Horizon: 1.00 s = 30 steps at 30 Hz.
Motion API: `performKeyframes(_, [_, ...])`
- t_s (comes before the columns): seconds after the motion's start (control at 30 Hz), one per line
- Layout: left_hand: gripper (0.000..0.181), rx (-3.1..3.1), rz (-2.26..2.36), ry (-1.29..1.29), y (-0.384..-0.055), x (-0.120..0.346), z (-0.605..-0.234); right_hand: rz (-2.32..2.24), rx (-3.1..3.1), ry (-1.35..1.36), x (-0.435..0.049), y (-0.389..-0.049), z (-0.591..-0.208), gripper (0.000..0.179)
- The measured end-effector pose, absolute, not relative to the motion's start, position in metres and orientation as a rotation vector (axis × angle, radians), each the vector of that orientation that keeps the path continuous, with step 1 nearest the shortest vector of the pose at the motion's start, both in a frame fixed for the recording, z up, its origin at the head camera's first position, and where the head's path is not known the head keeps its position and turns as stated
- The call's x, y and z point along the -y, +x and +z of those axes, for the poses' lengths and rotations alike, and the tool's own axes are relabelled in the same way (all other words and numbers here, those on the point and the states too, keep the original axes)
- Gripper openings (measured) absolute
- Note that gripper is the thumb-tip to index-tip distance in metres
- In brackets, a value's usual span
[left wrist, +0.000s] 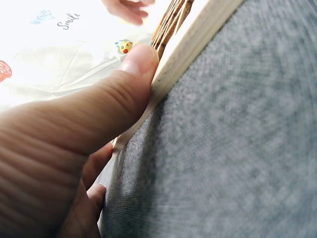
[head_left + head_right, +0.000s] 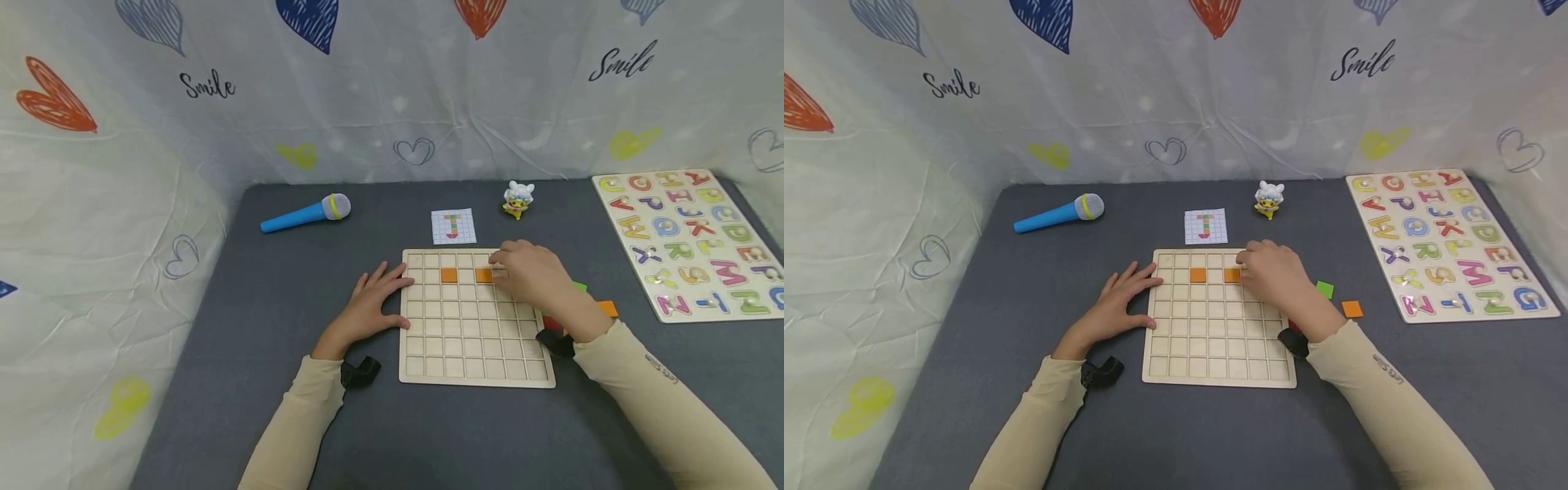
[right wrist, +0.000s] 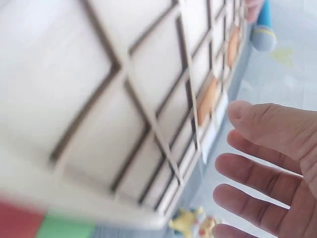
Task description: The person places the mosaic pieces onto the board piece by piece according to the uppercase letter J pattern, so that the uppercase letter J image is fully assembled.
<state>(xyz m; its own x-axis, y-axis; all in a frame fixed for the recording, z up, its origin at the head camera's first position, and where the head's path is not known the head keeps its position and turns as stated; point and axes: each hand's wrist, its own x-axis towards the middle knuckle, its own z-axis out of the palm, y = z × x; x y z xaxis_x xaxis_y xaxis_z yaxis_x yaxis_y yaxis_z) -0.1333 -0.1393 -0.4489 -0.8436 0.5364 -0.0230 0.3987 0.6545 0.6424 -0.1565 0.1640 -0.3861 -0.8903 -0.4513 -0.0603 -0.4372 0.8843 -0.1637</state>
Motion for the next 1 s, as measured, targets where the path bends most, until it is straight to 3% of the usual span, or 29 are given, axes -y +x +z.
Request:
performKeyframes(0.47, [0.076, -2.664, 0.973, 0.767, -0.134, 0.139, -0.452, -0.218, -3.075, -0.644, -0.242, -0.110, -0.385, 0.034])
performKeyframes(1.0, [0.077, -2.661, 0.987, 0.770, -0.133, 0.139, -0.455, -0.248, -3.107, -0.605, -0.263, -0.087, -0.402, 0.035])
